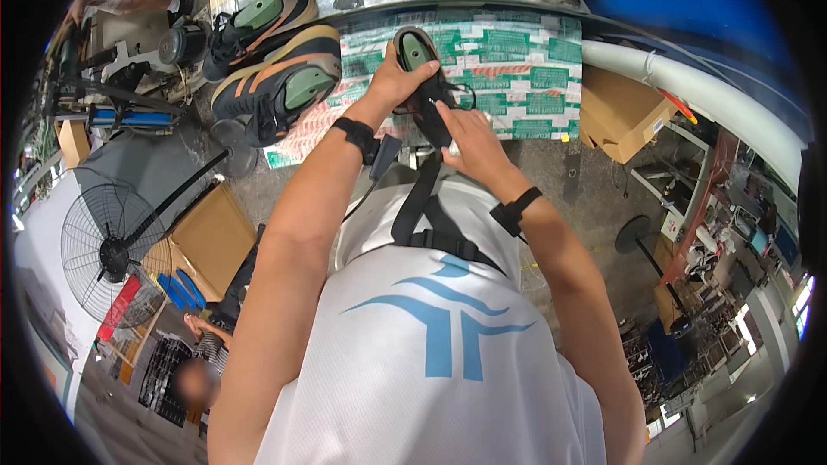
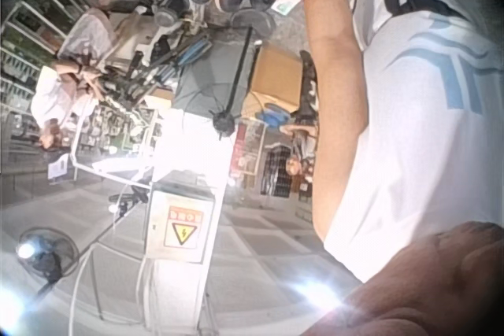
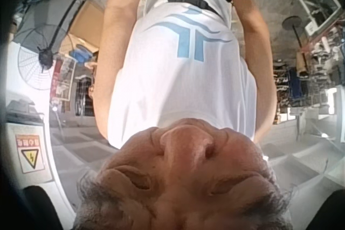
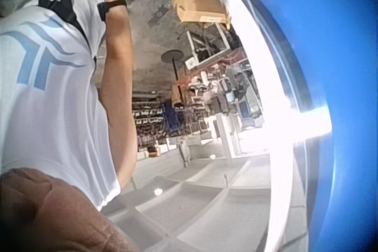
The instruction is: Applying adhesive or cleaner to the edges of shoe components on a production line.
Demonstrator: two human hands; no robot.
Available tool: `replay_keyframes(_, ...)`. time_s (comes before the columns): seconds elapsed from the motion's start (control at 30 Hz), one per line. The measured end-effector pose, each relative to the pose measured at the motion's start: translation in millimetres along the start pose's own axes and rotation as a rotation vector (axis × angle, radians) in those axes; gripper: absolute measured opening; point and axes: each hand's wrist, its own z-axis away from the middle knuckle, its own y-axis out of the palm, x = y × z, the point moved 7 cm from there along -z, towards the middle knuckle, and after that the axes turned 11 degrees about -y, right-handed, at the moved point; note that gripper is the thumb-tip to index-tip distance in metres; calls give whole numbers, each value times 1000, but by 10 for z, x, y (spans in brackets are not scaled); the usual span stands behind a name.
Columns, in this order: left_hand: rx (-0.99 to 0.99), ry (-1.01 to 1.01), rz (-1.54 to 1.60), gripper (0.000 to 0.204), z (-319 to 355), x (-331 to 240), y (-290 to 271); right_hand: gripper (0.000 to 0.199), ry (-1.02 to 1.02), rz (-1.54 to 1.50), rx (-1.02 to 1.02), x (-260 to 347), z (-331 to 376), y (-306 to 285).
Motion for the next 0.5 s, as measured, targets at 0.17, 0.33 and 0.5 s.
replay_keyframes(0.17, 85, 72, 26, 129, 122, -171, 8, 97, 21, -38, 137, -78, 121, 214)
replay_keyframes(0.33, 97, -147, 42, 102, 243, -193, -65, 92, 70, -133, 67, 68, 60, 137)
replay_keyframes(0.5, 41, -80, -19, 91, 263, -206, -95, 89, 76, 27, -7, 167, -65, -107)
